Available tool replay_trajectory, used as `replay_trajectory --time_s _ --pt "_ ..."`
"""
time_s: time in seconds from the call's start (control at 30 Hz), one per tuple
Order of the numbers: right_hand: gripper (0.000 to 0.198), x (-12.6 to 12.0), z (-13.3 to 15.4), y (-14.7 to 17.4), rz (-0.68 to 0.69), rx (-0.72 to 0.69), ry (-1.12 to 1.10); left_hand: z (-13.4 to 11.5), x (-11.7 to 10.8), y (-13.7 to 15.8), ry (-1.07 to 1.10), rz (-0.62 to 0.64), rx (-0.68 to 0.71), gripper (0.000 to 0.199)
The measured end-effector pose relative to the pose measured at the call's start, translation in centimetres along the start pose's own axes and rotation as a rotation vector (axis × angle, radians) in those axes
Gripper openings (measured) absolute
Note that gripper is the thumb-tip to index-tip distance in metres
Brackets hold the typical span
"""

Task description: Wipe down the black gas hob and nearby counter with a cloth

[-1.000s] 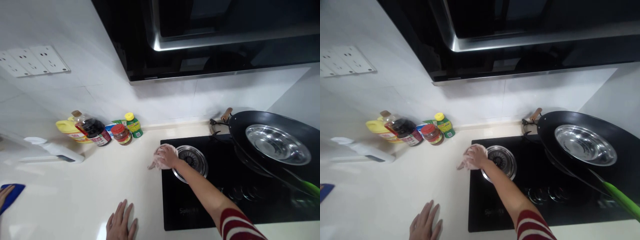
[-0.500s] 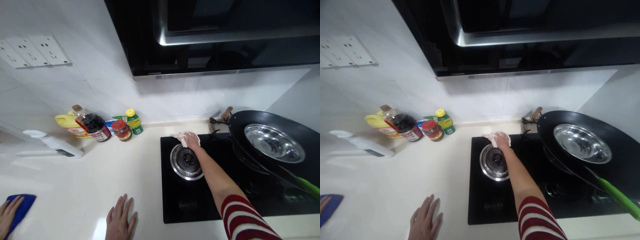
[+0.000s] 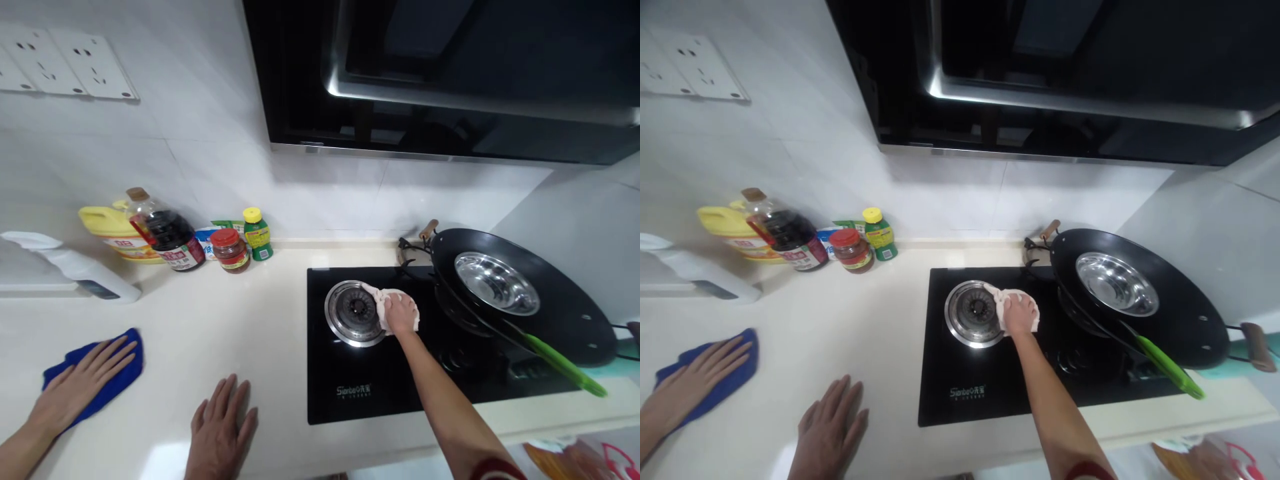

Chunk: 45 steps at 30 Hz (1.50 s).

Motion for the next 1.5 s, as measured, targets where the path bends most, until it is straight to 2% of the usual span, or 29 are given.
replay_trajectory --time_s 0.2,0.4,0.5,0.63,0.83,1.1,1.23,1.37,1.5 --pt "0.043 0.2 -0.5 6.2 -0.037 -0.007 -0.011 -0.5 -0.4 -0.4 -0.002 0.059 -0.05 0.059" --pt "0.038 -0.4 0.0 11.2 -0.126 -0.172 -0.055 -0.5 -0.6 -0.5 0.014 0.06 -0.055 0.057" --pt "0.032 -0.5 1.6 14.1 -0.139 -0.295 -0.114 -0.5 -0.5 -0.6 0.019 0.067 -0.049 0.059" --pt "0.024 -0.7 5.9 17.1 -0.119 -0.467 -0.231 -0.6 -0.5 -0.6 0.017 0.07 -0.058 0.062" --pt "0.027 -0.6 13.1 17.2 0.019 -0.557 -0.35 -0.4 -0.5 -0.5 0.017 0.036 -0.047 0.058" --pt "0.049 -0.1 20.0 13.0 0.097 -0.532 -0.374 -0.3 -0.7 -0.3 0.019 0.021 -0.027 0.057" --pt "0.056 0.4 21.4 13.5 0.105 -0.514 -0.389 -0.3 -0.4 -0.1 0.025 0.015 -0.02 0.055" --pt "0.059 1.1 21.4 17.6 0.127 -0.644 -0.402 -0.2 0.1 -0.1 0.031 -0.02 -0.02 0.055" --pt "0.054 1.5 20.6 21.2 0.203 -0.675 -0.456 -0.3 0.2 -0.1 0.065 -0.009 -0.014 0.055"
Point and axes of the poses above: each hand's wrist, its own y-axis away from the middle knuckle, its own x-axis out of the palm, z = x × y, the point moved 5 cm from there along -y, towards the middle knuckle, and after that the axes turned 6 degrees about y, right-handed, at the moved point
